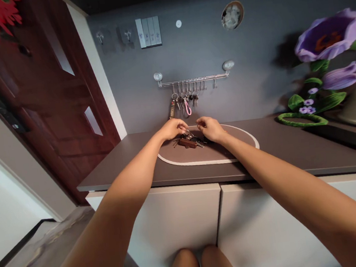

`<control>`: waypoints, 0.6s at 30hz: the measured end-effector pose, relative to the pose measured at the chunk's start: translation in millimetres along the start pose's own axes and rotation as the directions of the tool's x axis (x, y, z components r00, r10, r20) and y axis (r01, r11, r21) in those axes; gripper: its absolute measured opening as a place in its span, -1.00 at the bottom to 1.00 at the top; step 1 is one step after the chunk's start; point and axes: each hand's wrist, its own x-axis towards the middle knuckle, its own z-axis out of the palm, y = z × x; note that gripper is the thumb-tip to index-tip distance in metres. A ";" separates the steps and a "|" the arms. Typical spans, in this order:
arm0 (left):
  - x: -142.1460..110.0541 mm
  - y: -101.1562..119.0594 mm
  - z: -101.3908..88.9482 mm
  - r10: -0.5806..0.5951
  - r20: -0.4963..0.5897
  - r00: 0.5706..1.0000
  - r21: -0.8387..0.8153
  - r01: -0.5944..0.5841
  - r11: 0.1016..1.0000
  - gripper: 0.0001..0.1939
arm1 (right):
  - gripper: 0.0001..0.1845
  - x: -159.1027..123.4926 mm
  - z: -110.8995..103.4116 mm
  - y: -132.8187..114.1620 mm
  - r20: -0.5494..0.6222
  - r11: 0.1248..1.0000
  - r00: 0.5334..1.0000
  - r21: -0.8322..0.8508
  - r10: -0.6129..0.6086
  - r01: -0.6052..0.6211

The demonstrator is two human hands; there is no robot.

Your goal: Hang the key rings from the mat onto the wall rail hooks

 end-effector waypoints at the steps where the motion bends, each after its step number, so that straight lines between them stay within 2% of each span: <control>1: 0.2 -0.4 -0.1 -0.005 -0.008 1.000 -0.031 0.005 1.000 -0.79 | -0.74 -0.1 -0.1 -0.2 0.001 1.000 1.000 0.001 -0.002 0.002; 8: -0.9 3.9 -1.5 -0.086 -0.096 0.992 -0.181 0.067 0.981 -0.80 | -0.74 0.4 0.2 -0.2 -0.015 1.000 0.999 0.007 -0.028 0.028; 18: -5.3 15.1 -4.2 -0.190 -0.156 0.969 -0.398 0.114 0.910 -0.80 | -0.74 1.2 1.1 0.4 -0.021 0.999 0.999 0.032 -0.043 0.044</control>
